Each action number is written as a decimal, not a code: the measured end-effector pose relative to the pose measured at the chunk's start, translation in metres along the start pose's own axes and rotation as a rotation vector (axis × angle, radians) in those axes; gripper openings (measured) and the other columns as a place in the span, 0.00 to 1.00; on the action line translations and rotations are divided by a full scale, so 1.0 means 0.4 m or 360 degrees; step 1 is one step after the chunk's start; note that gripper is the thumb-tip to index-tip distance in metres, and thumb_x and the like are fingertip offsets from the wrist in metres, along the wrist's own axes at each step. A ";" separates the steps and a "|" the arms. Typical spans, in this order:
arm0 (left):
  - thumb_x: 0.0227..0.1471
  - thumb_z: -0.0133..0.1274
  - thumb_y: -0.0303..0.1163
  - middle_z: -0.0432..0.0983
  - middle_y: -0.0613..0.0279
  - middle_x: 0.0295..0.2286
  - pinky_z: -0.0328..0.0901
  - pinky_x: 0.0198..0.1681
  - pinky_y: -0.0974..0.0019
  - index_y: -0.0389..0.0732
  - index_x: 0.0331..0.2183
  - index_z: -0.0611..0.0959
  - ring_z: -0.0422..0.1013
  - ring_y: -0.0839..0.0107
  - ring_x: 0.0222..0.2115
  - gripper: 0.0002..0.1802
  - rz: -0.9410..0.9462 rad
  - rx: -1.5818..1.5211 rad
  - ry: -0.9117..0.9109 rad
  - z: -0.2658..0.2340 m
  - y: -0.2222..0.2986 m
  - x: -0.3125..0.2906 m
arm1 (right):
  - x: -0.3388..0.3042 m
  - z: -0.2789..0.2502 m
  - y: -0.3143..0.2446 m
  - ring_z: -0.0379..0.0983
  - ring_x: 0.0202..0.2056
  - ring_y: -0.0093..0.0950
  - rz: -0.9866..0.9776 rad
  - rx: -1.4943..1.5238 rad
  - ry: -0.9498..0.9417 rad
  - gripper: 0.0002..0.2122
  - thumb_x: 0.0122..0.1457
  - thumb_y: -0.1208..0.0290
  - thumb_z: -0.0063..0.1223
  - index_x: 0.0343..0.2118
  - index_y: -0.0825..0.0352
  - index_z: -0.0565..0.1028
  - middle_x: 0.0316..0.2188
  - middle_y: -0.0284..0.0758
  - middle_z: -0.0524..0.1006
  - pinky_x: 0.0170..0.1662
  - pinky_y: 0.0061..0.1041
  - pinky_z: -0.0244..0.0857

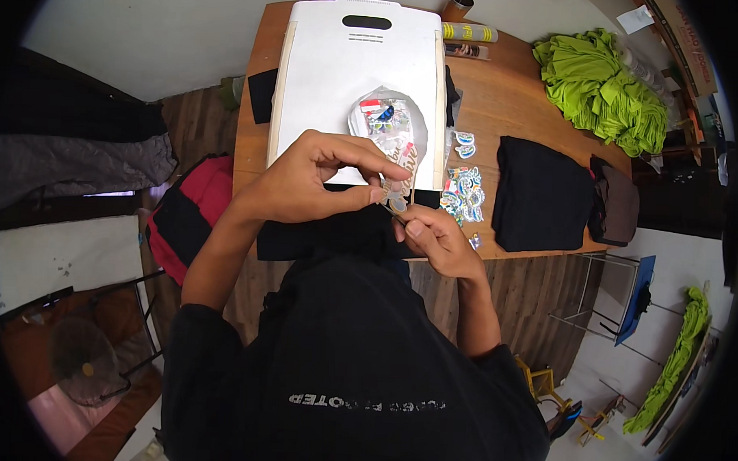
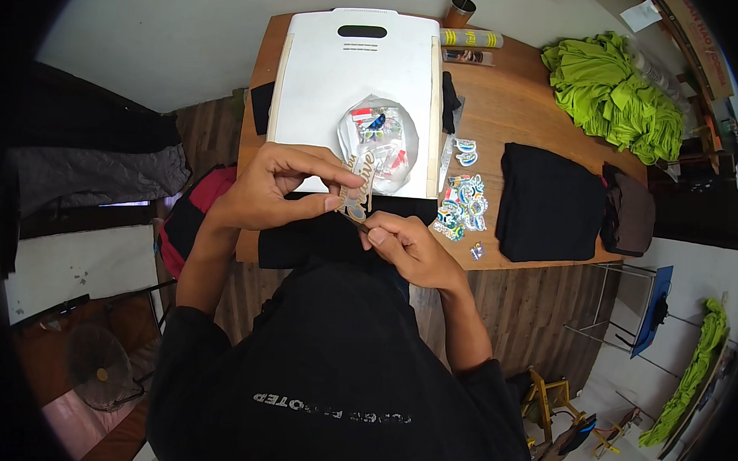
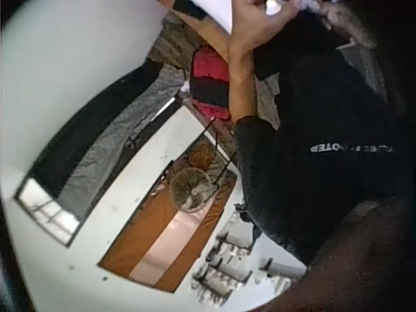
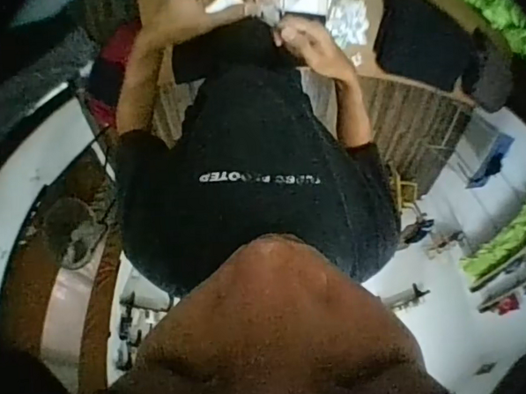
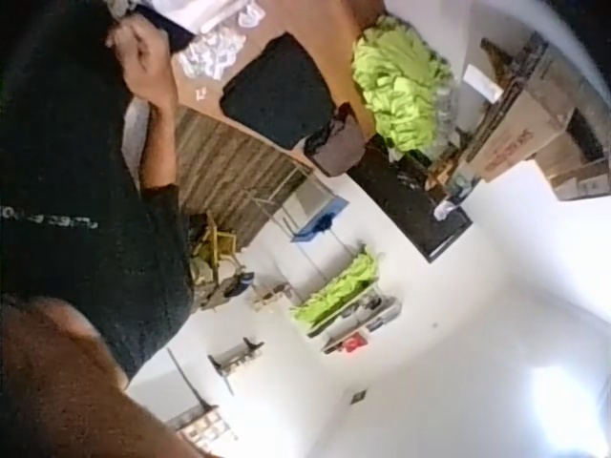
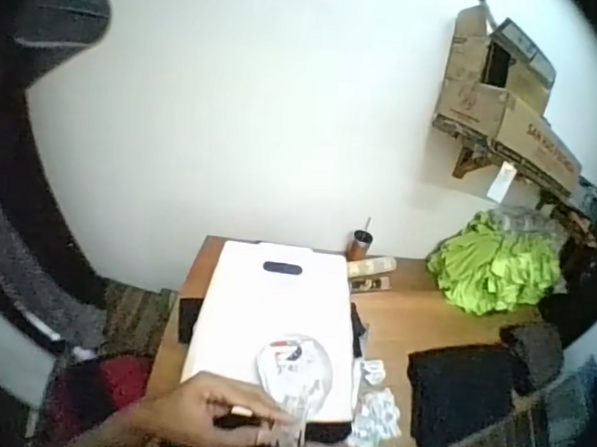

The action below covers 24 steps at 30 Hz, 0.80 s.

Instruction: Cutting out individual stickers from a sheet using scissors.

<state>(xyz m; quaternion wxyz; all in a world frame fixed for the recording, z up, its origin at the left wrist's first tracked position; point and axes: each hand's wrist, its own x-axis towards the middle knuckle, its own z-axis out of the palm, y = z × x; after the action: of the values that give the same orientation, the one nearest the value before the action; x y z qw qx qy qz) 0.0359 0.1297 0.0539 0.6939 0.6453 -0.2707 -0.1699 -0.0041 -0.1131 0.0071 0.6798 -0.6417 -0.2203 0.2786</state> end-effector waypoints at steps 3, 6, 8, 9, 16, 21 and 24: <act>0.48 0.55 0.18 0.80 0.57 0.36 0.68 0.45 0.70 0.36 0.43 0.83 0.74 0.75 0.36 0.17 -0.0003 -0.0011 0.0020 0.002 -0.002 -0.001 | -0.002 0.000 0.001 0.52 0.17 0.14 0.0008 0.0021 -0.0003 0.15 0.68 0.64 0.39 0.30 0.70 0.72 0.14 0.25 0.59 0.22 0.18 0.46; 0.48 0.55 0.18 0.80 0.56 0.36 0.68 0.45 0.70 0.36 0.44 0.83 0.74 0.74 0.37 0.18 -0.0005 -0.0018 0.0060 0.004 -0.002 -0.003 | -0.003 0.003 0.003 0.52 0.18 0.13 0.0016 0.0047 0.0001 0.15 0.68 0.64 0.39 0.31 0.69 0.71 0.14 0.25 0.60 0.22 0.17 0.46; 0.48 0.56 0.18 0.80 0.55 0.37 0.68 0.45 0.70 0.36 0.44 0.83 0.74 0.74 0.37 0.17 -0.0001 -0.0009 0.0081 0.005 -0.003 -0.003 | -0.003 0.006 0.004 0.52 0.18 0.13 0.0016 0.0047 0.0002 0.15 0.68 0.64 0.39 0.31 0.69 0.71 0.15 0.24 0.60 0.22 0.17 0.46; 0.48 0.56 0.17 0.80 0.55 0.37 0.68 0.45 0.70 0.35 0.43 0.83 0.74 0.74 0.38 0.17 0.0005 -0.0018 0.0130 0.007 -0.004 -0.004 | -0.003 0.009 0.005 0.52 0.18 0.13 -0.0002 0.0061 0.0024 0.14 0.68 0.64 0.39 0.31 0.70 0.71 0.15 0.24 0.60 0.22 0.16 0.46; 0.48 0.56 0.14 0.77 0.53 0.38 0.67 0.44 0.73 0.31 0.44 0.81 0.73 0.74 0.37 0.18 0.0224 0.0091 0.0551 0.057 -0.023 -0.004 | 0.002 0.058 0.049 0.52 0.17 0.13 -0.0274 0.0351 0.0249 0.15 0.68 0.62 0.38 0.36 0.71 0.69 0.16 0.25 0.60 0.21 0.16 0.47; 0.47 0.55 0.12 0.76 0.53 0.38 0.67 0.44 0.73 0.29 0.45 0.80 0.73 0.73 0.37 0.19 0.0315 -0.0065 0.0890 0.106 -0.052 0.001 | 0.028 0.101 0.079 0.52 0.16 0.14 -0.0333 0.0436 0.0413 0.16 0.69 0.60 0.36 0.36 0.71 0.67 0.15 0.26 0.59 0.20 0.17 0.47; 0.47 0.56 0.12 0.76 0.52 0.38 0.67 0.44 0.73 0.28 0.45 0.79 0.73 0.73 0.37 0.19 0.0351 -0.0105 0.1007 0.123 -0.068 0.003 | 0.042 0.117 0.085 0.51 0.16 0.14 -0.0382 0.0506 0.0467 0.17 0.69 0.60 0.35 0.36 0.71 0.67 0.15 0.26 0.59 0.20 0.17 0.47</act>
<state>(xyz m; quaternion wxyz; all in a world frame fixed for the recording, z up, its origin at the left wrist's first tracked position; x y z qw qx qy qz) 0.0107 0.0862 0.0282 0.7783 0.6100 -0.1045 0.1063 -0.0256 -0.0663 -0.0240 0.8251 -0.5295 -0.1473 0.1309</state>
